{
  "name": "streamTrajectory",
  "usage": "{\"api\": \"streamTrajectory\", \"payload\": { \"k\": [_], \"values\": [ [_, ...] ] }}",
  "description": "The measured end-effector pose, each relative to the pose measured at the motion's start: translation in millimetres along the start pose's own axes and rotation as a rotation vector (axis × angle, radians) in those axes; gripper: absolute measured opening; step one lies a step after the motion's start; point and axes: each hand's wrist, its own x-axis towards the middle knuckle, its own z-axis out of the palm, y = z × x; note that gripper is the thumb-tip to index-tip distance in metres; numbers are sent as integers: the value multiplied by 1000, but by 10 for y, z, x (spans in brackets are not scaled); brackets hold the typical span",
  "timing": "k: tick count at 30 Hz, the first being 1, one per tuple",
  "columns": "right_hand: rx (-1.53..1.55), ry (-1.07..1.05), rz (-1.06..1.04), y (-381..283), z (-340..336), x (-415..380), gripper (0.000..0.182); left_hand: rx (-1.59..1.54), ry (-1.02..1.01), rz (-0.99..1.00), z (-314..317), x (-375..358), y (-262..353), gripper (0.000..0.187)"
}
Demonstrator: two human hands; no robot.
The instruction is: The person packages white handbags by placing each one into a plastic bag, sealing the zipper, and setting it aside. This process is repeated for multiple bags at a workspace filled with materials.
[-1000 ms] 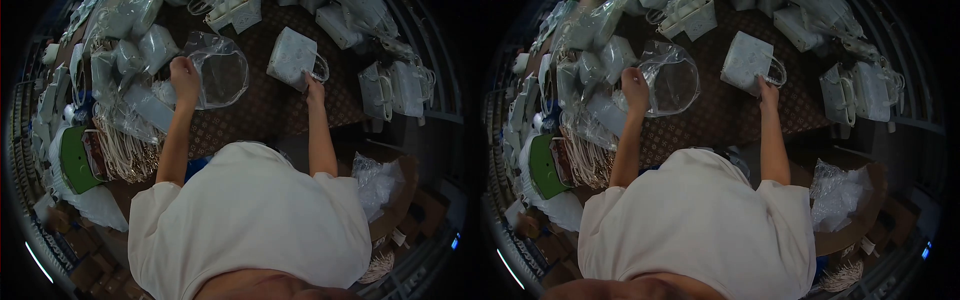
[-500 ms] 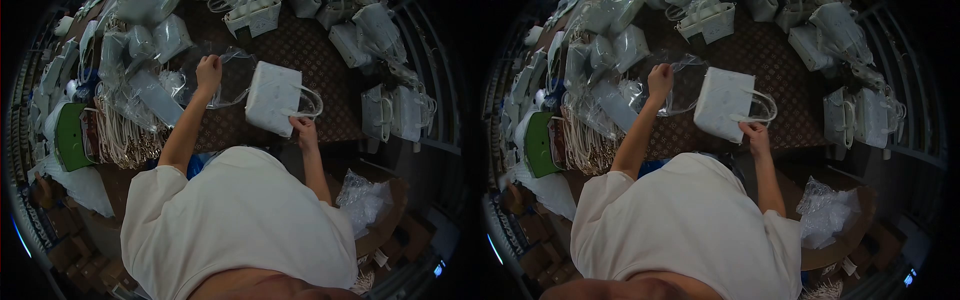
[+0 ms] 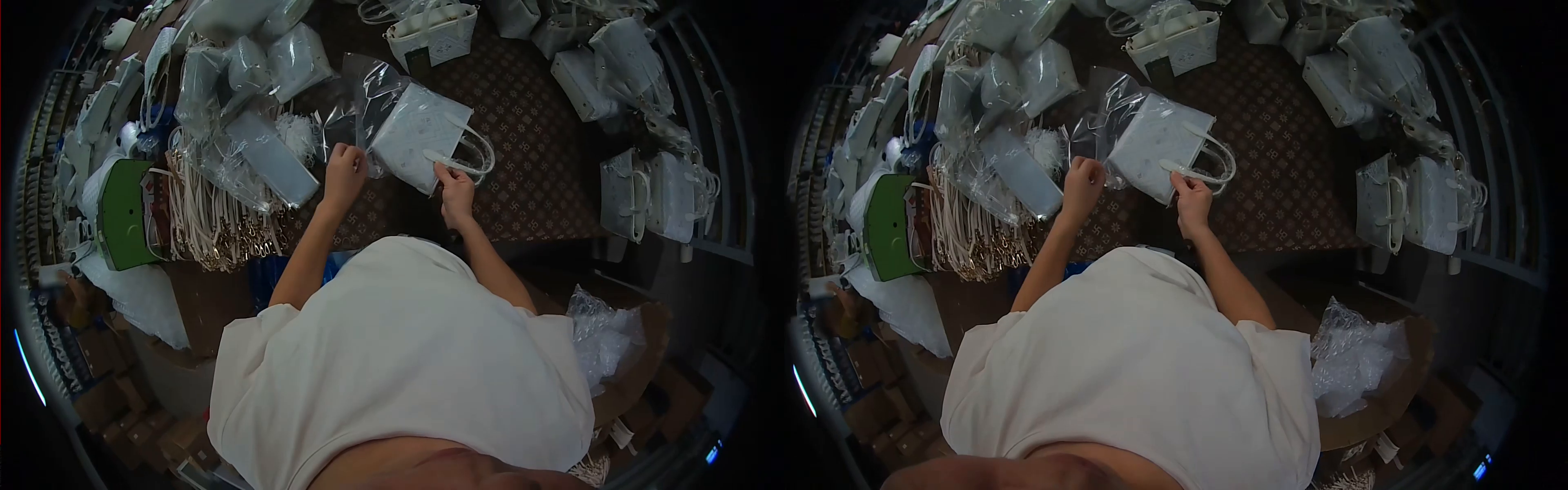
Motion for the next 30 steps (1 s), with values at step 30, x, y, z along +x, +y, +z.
{"api": "streamTrajectory", "payload": {
  "k": [30],
  "values": [
    [-908, -738, -395, -174, -341, 516, 73, -179, 201, -340, 113, -859, -461, 22]
  ]
}}
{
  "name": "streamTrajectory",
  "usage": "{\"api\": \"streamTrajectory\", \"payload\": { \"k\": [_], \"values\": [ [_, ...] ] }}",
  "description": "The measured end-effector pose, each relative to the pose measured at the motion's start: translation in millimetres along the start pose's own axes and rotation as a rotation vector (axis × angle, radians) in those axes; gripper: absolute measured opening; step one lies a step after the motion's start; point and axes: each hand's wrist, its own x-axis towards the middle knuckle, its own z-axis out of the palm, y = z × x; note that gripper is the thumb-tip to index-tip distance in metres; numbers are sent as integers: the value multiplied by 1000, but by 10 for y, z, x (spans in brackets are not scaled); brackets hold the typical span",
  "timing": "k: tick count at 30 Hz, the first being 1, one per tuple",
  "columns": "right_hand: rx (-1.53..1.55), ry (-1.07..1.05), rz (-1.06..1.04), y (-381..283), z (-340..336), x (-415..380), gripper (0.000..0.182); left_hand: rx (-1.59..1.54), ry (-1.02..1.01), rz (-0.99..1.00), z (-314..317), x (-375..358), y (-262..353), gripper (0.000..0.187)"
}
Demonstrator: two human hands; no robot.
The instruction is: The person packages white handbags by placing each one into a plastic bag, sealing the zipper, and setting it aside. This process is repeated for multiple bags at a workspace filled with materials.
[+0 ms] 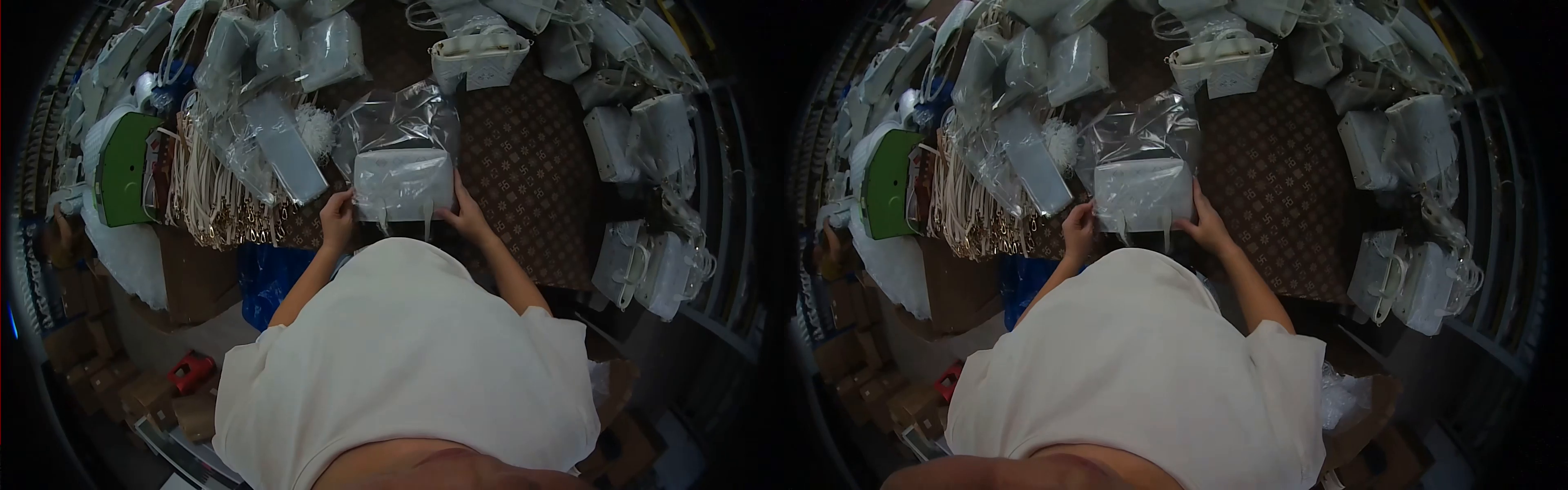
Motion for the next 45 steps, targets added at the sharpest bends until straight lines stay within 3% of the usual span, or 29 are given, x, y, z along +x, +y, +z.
{"api": "streamTrajectory", "payload": {
  "k": [3, 5, 10, 13, 16, 18, 22, 25, 27, 28, 30, 31, 33, 34, 36, 37, 39, 43, 45],
  "values": [
    [-131, -22, 129, 57, -23, -507, 57, 186, -80, 115, -128, -311, -28, 18],
    [-302, 140, -35, 12, 7, -707, 41, 193, -120, 84, -125, -401, -58, 16],
    [-350, 136, 46, -135, -143, -561, 28, 79, -170, 129, -216, -99, 235, 14],
    [-291, 311, -86, -557, -445, -31, 21, -86, -167, 68, -381, 424, 699, 15],
    [-269, 290, 24, -1394, -891, 359, 18, -177, -118, 90, -628, 909, 1330, 18],
    [-418, 232, 41, -1761, -1086, 474, 16, -298, -226, 86, -808, 1097, 1605, 21],
    [-283, 229, 243, -1979, -1191, 465, 16, -323, -312, 1, -923, 1158, 1735, 22],
    [-540, 56, 223, -1688, -1158, 416, 13, -152, -316, -69, -782, 1110, 1458, 21],
    [-956, 286, -81, -1698, -976, 298, 17, -218, -409, -110, -716, 970, 1392, 20],
    [-955, 274, -76, -1794, -905, 299, 17, -220, -410, -123, -714, 915, 1424, 20],
    [-491, 127, -94, -2040, -813, 329, 27, -165, -387, -140, -737, 836, 1549, 19],
    [-490, 128, -92, -2030, -785, 339, 27, -165, -389, -141, -748, 803, 1573, 19],
    [-768, 292, -395, -1978, -742, 390, 27, -106, -258, -104, -784, 764, 1618, 19],
    [-771, 293, -401, -1917, -762, 368, 27, -109, -253, -100, -822, 750, 1624, 19],
    [-983, 345, -208, -1775, -909, 276, 25, -72, -183, -73, -910, 725, 1600, 18],
    [-986, 333, -216, -1765, -1001, 264, 25, -78, -173, -81, -932, 725, 1608, 18],
    [-715, 20, 303, -1783, -1138, 233, 26, -68, -243, -123, -971, 724, 1643, 18],
    [-502, -39, 315, -1907, -1241, 151, 26, -85, -232, -156, -942, 791, 1644, 18],
    [-202, 23, 173, -1778, -1336, 95, 24, -9, -224, -127, -944, 845, 1581, 18]
  ]
}}
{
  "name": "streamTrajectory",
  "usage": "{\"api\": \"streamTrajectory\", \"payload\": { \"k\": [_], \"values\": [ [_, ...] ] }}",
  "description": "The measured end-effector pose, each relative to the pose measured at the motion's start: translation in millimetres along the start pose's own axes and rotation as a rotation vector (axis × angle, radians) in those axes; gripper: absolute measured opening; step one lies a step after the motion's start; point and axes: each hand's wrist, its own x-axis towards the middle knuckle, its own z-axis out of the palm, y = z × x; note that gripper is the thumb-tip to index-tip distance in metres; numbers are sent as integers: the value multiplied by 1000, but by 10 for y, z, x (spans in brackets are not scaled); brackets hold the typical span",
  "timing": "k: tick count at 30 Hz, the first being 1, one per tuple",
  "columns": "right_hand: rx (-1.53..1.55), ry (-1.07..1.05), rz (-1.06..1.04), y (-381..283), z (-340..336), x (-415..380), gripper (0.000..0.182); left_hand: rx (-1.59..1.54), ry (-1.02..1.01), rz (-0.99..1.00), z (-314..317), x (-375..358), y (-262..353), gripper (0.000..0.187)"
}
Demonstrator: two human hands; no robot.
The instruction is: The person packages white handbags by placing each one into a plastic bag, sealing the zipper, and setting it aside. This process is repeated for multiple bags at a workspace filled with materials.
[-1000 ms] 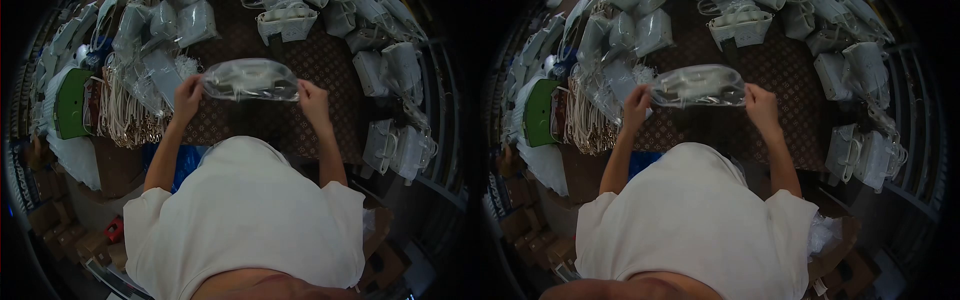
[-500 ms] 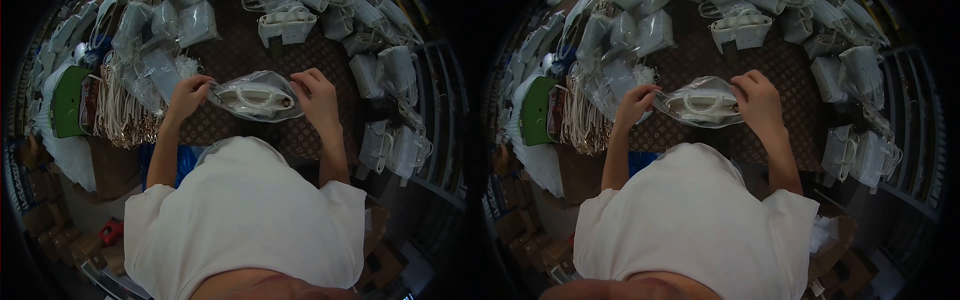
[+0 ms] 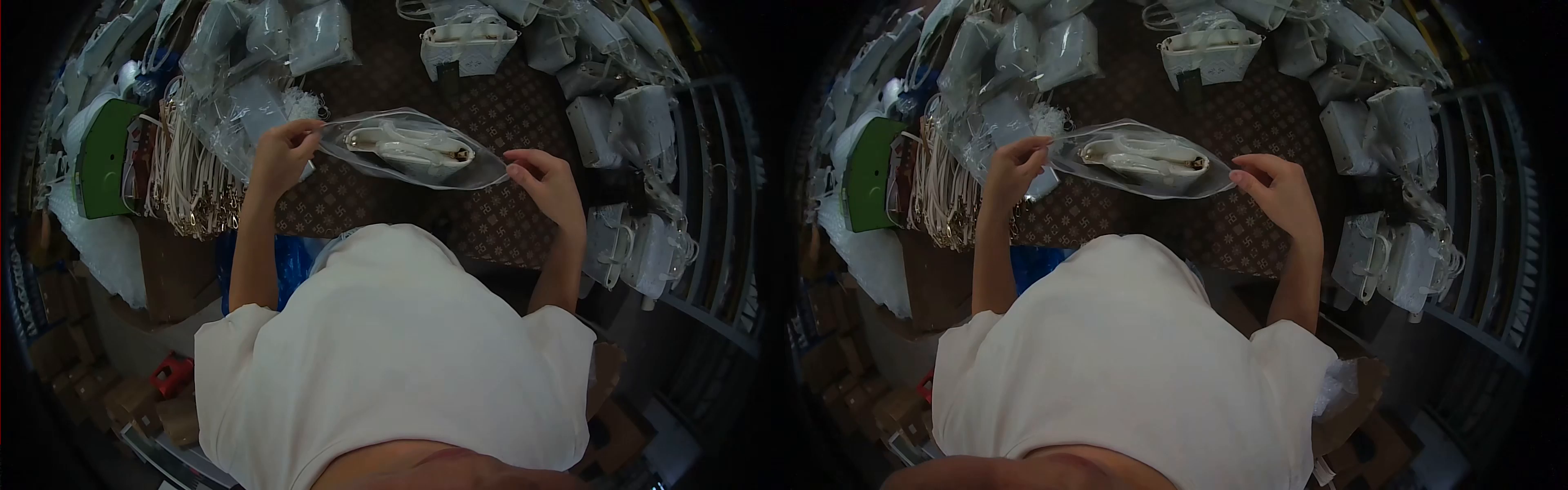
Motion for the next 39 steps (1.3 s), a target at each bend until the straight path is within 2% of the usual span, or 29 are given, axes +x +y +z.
{"api": "streamTrajectory", "payload": {
  "k": [1, 3, 4, 6, 7, 9, 10, 12, 15, 16, 18, 21, 27, 33, 39],
  "values": [
    [1, 10, 2, 10, -23, -7, 24, 2, -7, 8, -10, 14, 19, 18],
    [-62, -9, -177, 40, -88, -27, 21, 264, 113, 276, -9, 30, 118, 22],
    [-63, 6, -169, 72, -98, -28, 21, 262, 101, 288, 18, 23, 236, 22],
    [-74, 11, -260, 158, -41, -12, 21, 349, 93, 544, 120, -31, 557, 30],
    [-72, 24, -256, 187, -19, -7, 21, 350, 84, 554, 203, -55, 688, 30],
    [-51, 39, -302, 239, 22, 0, 17, 391, -28, 776, 435, -107, 923, 34],
    [-48, 47, -305, 269, 33, -3, 17, 396, -29, 783, 589, -121, 1004, 34],
    [-81, 71, -417, 313, 49, 3, 14, 312, -159, 896, 919, -149, 1118, 31],
    [-63, 120, -455, 312, 81, -10, 10, 411, -138, 1017, 1376, -40, 1072, 27],
    [-60, 133, -454, 319, 98, -13, 10, 414, -146, 1027, 1448, -6, 1057, 27],
    [-32, 171, -479, 341, 138, -12, 7, 517, -303, 901, 1562, 66, 1043, 22],
    [15, 188, -463, 371, 174, -15, 7, 484, -369, 886, 1654, 186, 1006, 13],
    [-26, 197, -554, 408, 182, 24, 6, 297, -443, 883, 1683, 275, 1054, 9],
    [19, 163, -452, 480, 186, 41, 6, 274, -575, 878, 1683, 387, 1133, 8],
    [123, 233, -464, 489, 234, 32, 5, 211, -594, 829, 1677, 377, 1156, 7]
  ]
}}
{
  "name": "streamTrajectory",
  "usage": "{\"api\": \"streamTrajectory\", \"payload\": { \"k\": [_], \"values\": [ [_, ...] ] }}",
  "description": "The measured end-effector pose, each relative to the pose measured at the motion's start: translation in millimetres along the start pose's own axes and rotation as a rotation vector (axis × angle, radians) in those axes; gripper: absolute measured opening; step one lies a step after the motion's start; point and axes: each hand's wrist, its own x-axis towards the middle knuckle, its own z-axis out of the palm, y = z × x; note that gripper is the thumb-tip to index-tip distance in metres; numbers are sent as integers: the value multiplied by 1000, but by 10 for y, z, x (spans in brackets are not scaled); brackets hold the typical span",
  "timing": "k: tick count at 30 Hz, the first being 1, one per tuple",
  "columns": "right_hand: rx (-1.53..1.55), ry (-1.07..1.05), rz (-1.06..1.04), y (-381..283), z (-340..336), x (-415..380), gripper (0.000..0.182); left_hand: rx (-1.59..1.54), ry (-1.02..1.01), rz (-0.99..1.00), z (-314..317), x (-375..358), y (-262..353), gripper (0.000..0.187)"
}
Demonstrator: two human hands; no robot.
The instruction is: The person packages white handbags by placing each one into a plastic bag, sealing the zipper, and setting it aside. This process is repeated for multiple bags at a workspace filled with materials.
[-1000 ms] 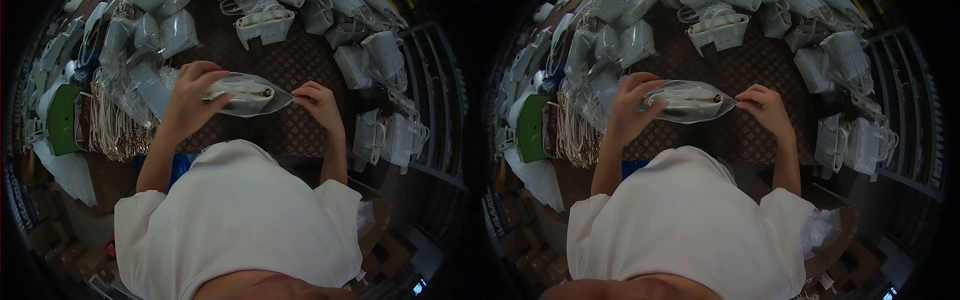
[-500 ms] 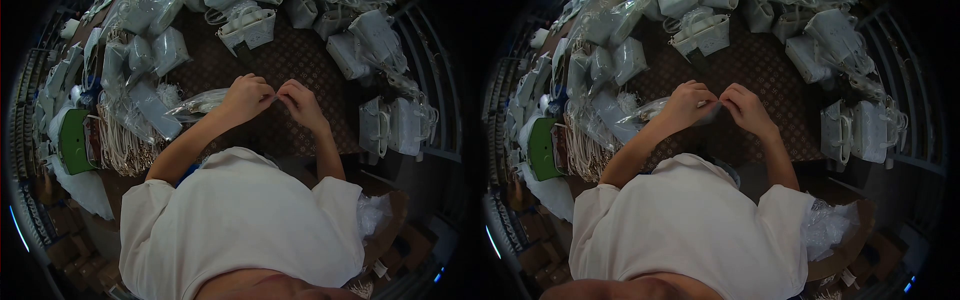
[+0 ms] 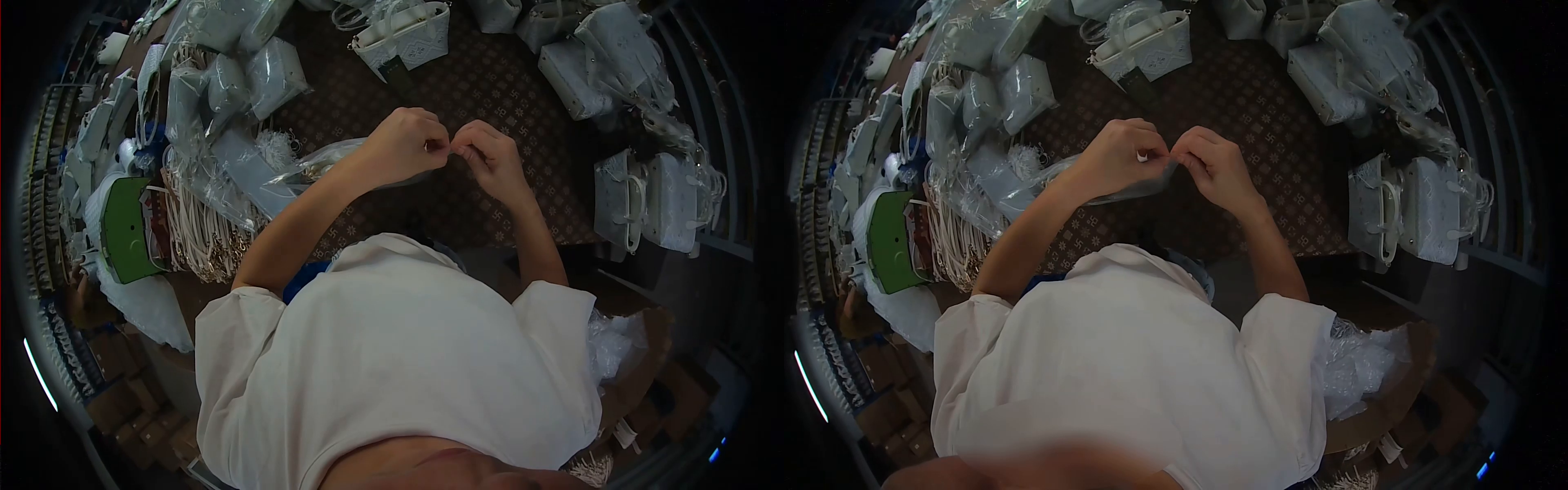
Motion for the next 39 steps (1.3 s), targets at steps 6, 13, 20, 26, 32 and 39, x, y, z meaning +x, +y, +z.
{"api": "streamTrajectory", "payload": {
  "k": [6, 13, 20, 26, 32, 39],
  "values": [
    [-22, 113, -15, 59, 26, -19, 6, 182, 95, 45, -196, -366, -118, 8],
    [-53, 176, 34, 100, 35, -79, 6, 347, 163, -172, -711, -1297, -234, 6],
    [-204, 10, 43, -185, -7, 156, 18, 613, 249, -151, -884, -1832, -340, 11],
    [-527, -364, -449, -678, 1167, 542, 23, 673, 194, -34, -832, -1757, -321, 15],
    [-639, -282, -587, -483, 1485, 668, 15, 696, 208, -19, -863, -1942, -403, 16],
    [-678, -206, -721, -152, 955, 565, 32, 707, 264, -21, -787, -2062, -462, 16]
  ]
}}
